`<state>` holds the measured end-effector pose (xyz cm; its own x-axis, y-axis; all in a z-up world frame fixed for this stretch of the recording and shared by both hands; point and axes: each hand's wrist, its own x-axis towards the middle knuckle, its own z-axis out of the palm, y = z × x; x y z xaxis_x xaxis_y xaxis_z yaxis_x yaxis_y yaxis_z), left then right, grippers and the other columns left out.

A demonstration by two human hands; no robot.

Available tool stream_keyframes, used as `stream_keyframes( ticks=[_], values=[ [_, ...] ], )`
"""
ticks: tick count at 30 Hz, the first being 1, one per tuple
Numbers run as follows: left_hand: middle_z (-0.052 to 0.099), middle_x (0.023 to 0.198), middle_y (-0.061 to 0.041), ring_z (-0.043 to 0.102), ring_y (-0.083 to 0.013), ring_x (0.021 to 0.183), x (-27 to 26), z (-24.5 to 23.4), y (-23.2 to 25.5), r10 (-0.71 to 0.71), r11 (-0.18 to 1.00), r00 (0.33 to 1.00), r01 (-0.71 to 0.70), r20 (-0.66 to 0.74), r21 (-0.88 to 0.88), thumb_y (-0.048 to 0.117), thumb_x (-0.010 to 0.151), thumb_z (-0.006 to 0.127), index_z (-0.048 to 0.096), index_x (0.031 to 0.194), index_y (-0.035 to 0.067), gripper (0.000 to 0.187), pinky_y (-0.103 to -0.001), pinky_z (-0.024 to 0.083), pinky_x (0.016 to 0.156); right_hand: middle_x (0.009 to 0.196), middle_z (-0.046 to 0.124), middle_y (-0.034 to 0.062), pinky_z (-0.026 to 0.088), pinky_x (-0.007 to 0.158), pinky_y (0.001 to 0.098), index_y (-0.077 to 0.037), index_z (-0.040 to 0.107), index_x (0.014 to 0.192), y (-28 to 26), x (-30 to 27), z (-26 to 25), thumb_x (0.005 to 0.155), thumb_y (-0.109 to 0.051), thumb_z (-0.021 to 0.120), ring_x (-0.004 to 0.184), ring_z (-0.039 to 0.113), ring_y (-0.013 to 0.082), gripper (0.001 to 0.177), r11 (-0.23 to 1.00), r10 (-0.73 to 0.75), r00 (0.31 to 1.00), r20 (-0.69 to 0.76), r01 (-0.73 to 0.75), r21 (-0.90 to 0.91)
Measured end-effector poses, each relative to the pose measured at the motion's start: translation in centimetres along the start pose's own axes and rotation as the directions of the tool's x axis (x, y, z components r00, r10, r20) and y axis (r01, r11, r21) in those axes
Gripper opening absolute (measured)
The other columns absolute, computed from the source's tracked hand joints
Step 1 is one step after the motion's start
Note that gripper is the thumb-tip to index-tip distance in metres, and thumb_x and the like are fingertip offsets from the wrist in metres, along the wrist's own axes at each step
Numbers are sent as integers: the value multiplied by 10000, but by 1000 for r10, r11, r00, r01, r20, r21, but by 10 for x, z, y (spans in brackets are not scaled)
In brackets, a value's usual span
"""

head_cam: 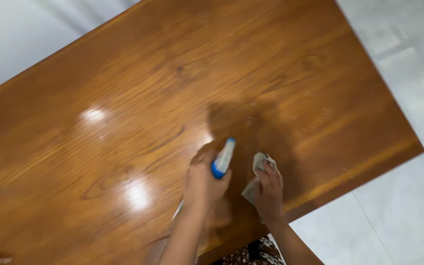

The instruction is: The person cleans a wooden table by spraying a cleaning solution and wiping with a cloth. They move items like a plate, bottles, and a comb aside to reach different areas, then wipe the entire surface including edges and sides.

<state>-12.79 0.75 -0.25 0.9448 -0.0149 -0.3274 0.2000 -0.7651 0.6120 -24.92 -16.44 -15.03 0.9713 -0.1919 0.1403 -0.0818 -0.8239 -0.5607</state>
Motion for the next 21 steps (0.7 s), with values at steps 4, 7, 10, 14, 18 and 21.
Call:
stream_keyframes(
  ticks=[4, 7, 10, 14, 18, 21],
  values=[
    [678, 917, -179, 649, -401, 840, -20, -31, -55, -221, 975, 975, 221, -37, -15, 288, 688, 753, 678, 966, 121, 332, -486, 517, 729, 1377, 565, 162, 366, 1140, 469, -44, 586, 1214, 10, -7, -4, 979, -122, 486, 1304, 526, 369, 267, 995, 21, 998, -60, -15, 97],
    [681, 836, -203, 657, -402, 810, -32, -40, -83, -338, 941, 940, 337, -43, -32, 284, 689, 751, 688, 906, 113, 284, -485, 521, 717, 1347, 542, 237, 420, 1065, 419, 35, 470, 1378, 18, 29, -8, 1089, -171, 428, 1248, 536, 354, 357, 948, 264, 930, -257, -200, 248],
    [678, 804, -210, 650, -404, 775, -40, -42, -96, -317, 948, 943, 316, -99, -31, 283, 696, 751, 678, 863, 88, 267, -488, 515, 693, 1314, 573, 226, 434, 1058, 397, 45, 464, 1385, 41, 86, 4, 1100, -232, 419, 1202, 564, 299, 400, 946, 264, 898, -353, -169, 278],
    [668, 801, -183, 638, -378, 740, -47, -49, -102, -215, 967, 958, 181, -190, -178, 247, 727, 745, 654, 854, 61, 244, -450, 509, 656, 1397, 528, 268, 335, 1040, 503, 106, 451, 1387, 85, 145, 53, 1123, -201, 438, 1294, 477, 369, 405, 975, 61, 943, -328, -126, -183],
    [641, 773, -125, 645, -292, 683, -61, -65, -117, -181, 928, 954, 86, -239, -362, 177, 730, 745, 644, 893, 52, 228, -374, 517, 625, 1429, 538, 236, 353, 1097, 476, 36, 530, 1352, 87, 152, 79, 1153, -200, 406, 1333, 456, 367, 332, 916, 62, 923, -381, -204, -344],
    [617, 793, -108, 634, -250, 684, -73, -72, -139, -130, 933, 924, -10, -360, -360, 129, 752, 748, 629, 877, 46, 192, -342, 514, 638, 1251, 653, 101, 468, 1043, 320, -75, 606, 1292, 40, 169, 96, 1031, -338, 380, 1129, 595, 188, 435, 824, 553, 821, -146, -512, 241]
  ],
)
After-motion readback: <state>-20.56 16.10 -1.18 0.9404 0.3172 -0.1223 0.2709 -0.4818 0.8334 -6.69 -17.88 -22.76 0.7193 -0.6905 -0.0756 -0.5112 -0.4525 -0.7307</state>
